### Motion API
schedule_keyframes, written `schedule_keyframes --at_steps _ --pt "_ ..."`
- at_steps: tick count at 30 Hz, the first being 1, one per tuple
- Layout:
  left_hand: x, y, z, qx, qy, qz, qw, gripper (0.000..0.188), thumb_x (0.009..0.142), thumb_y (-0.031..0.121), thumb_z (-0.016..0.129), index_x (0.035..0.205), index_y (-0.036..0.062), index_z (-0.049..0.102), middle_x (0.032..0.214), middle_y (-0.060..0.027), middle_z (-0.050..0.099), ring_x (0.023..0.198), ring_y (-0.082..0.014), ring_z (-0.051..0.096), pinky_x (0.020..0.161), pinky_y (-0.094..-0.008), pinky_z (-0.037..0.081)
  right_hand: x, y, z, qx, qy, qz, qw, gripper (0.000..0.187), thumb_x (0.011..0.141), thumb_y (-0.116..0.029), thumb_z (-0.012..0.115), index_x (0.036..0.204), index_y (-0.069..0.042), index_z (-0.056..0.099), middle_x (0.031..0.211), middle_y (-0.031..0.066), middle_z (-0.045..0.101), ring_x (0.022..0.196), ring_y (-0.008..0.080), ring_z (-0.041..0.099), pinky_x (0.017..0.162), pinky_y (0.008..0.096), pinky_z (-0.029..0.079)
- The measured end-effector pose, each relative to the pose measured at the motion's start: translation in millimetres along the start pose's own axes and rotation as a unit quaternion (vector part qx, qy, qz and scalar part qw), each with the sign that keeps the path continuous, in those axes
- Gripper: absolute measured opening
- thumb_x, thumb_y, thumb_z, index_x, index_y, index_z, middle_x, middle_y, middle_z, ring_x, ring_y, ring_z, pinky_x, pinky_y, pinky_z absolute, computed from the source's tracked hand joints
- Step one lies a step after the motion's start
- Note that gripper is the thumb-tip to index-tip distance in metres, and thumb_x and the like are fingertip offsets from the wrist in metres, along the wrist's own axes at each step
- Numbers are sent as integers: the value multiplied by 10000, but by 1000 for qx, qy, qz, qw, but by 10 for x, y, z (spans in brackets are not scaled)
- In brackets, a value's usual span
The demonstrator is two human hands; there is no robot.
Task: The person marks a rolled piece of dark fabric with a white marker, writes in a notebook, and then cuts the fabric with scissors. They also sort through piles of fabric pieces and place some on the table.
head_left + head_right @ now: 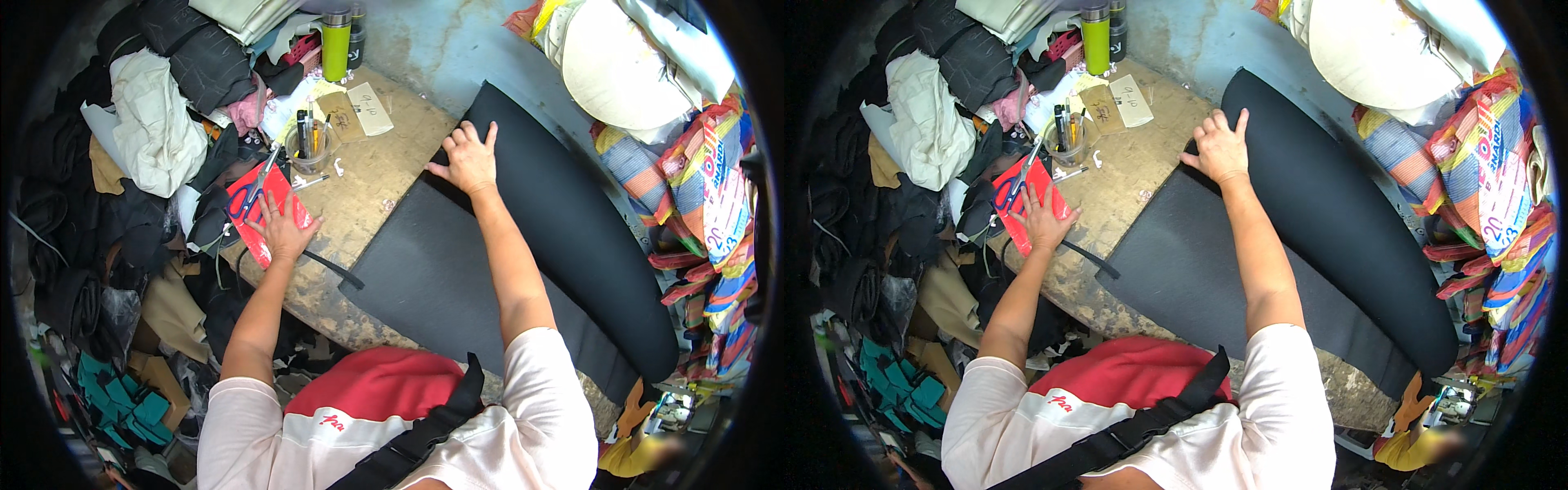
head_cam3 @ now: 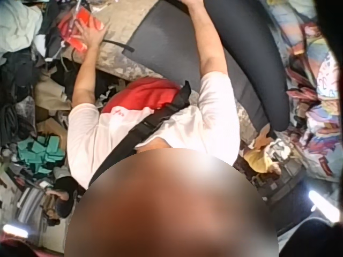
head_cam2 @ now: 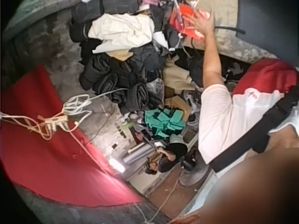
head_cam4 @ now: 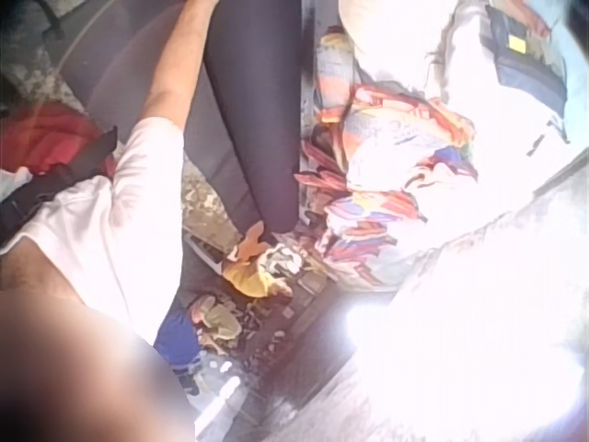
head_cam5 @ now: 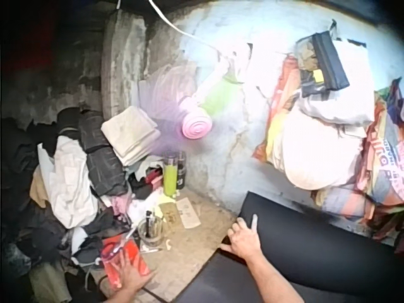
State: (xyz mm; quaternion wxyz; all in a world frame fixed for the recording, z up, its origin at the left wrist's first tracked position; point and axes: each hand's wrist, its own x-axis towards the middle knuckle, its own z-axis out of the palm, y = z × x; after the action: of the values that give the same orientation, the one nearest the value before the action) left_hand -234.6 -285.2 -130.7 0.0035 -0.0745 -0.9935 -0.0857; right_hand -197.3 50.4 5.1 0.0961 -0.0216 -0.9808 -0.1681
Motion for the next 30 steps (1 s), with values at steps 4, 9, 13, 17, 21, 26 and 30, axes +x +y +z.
schedule_keyframes --at_steps 4,9,13,17,21,26,30 --pt "-4 -6 2 -19 27 7 999 949 638 685 638 1401 190 368 1502 -186 191 1410 -341 84 993 -729 6 218 -26 -81 47 -34 95 994 504 691 -555 673 937 -115 699 996 31 618 1128 230 481 1025 667 183" --pt "3 -13 2 -41 30 9 999 925 637 656 661 1391 198 381 1484 -203 213 1402 -363 92 991 -731 11 525 -535 217 93 88 83 988 308 729 -378 708 876 -109 697 902 53 630 964 228 554 1035 532 261" --pt "19 -6 -9 -43 18 11 999 915 641 640 668 1389 197 382 1477 -213 214 1397 -378 96 987 -734 10 931 -967 568 276 -97 26 956 303 784 -298 658 946 -42 675 1031 148 636 1032 314 577 964 433 405" --pt "33 -12 2 -48 23 8 999 911 632 638 677 1374 186 404 1476 -210 215 1398 -371 96 988 -731 18 1266 -1186 880 301 -156 72 938 510 808 -427 630 1183 -85 587 1287 175 495 1194 338 471 988 478 379" --pt "45 -36 32 -44 25 13 999 901 633 657 662 1360 177 429 1480 -217 202 1397 -382 91 986 -731 24 1245 -1347 1152 248 -117 68 959 672 830 -563 533 1350 -145 449 1451 186 302 1353 371 244 1035 575 266" --pt "48 -43 63 -57 25 12 998 909 621 643 682 1361 180 429 1486 -210 196 1399 -380 91 986 -728 11 820 -1585 1304 272 -68 142 949 749 796 -631 529 1367 -156 434 1478 199 254 1378 384 184 1075 588 160" --pt "50 -51 100 -53 31 12 998 937 606 623 711 1377 186 406 1491 -201 194 1400 -378 93 988 -726 -5 465 -1622 1288 263 -24 200 944 735 717 -653 595 1227 -123 577 1342 193 422 1252 361 353 1036 589 216"
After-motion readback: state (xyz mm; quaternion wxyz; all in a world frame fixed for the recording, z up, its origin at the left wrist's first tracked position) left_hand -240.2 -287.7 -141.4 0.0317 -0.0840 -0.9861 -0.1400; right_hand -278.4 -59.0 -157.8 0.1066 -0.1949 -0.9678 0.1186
